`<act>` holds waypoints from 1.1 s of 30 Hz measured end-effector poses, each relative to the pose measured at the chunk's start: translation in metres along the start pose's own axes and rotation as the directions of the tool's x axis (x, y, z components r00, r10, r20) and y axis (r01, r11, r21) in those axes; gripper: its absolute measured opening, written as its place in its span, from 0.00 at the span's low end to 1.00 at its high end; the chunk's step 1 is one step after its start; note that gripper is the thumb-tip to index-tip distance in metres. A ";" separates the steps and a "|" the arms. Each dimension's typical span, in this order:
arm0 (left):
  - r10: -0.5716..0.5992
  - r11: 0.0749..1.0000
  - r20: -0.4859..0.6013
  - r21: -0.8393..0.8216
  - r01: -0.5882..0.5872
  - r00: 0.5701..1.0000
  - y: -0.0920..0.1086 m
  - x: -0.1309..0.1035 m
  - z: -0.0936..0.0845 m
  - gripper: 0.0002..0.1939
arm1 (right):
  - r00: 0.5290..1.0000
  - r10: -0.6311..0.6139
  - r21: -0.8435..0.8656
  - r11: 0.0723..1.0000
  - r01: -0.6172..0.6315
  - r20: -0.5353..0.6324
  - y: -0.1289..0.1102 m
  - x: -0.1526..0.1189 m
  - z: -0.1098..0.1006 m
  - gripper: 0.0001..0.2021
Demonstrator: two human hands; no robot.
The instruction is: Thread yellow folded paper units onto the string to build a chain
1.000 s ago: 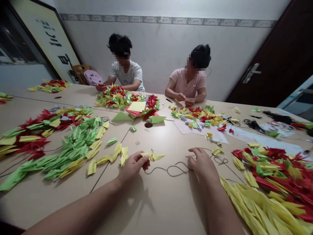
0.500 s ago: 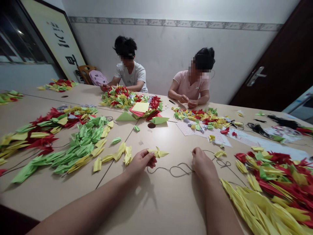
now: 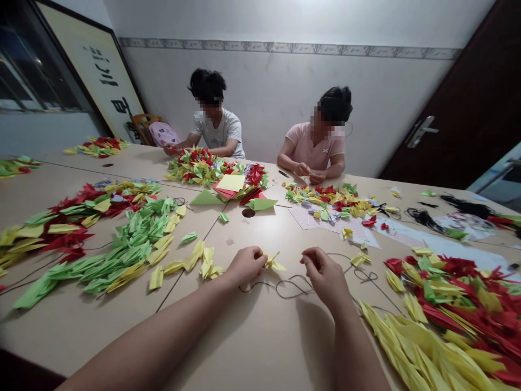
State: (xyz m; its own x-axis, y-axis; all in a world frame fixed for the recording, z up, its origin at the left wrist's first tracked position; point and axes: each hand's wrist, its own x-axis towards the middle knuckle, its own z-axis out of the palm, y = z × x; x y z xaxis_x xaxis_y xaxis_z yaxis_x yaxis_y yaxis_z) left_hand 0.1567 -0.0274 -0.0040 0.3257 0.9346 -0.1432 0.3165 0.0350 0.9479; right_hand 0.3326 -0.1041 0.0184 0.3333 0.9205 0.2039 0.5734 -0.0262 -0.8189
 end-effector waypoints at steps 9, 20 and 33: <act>-0.160 0.799 -0.055 -0.593 0.096 0.986 0.000 -0.013 -0.007 0.07 | 0.994 0.073 0.430 0.897 -0.101 0.081 -0.021 -0.009 0.010 0.11; -0.078 0.532 0.056 -0.842 0.089 0.995 -0.003 -0.016 0.000 0.10 | 0.961 0.266 0.678 0.691 -0.249 0.082 -0.019 -0.010 0.027 0.14; -0.096 0.227 0.206 -0.948 0.222 0.974 0.005 -0.019 -0.005 0.06 | 0.952 0.277 0.798 0.541 -0.264 0.127 -0.032 -0.017 0.036 0.11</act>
State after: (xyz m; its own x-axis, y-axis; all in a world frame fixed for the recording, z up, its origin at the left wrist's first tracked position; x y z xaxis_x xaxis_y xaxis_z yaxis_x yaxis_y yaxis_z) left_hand 0.1479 -0.0435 0.0046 0.4701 0.8341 -0.2887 -0.7007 0.5516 0.4526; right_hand 0.2816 -0.1045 0.0217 0.3816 0.9188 -0.1008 -0.3753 0.0543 -0.9253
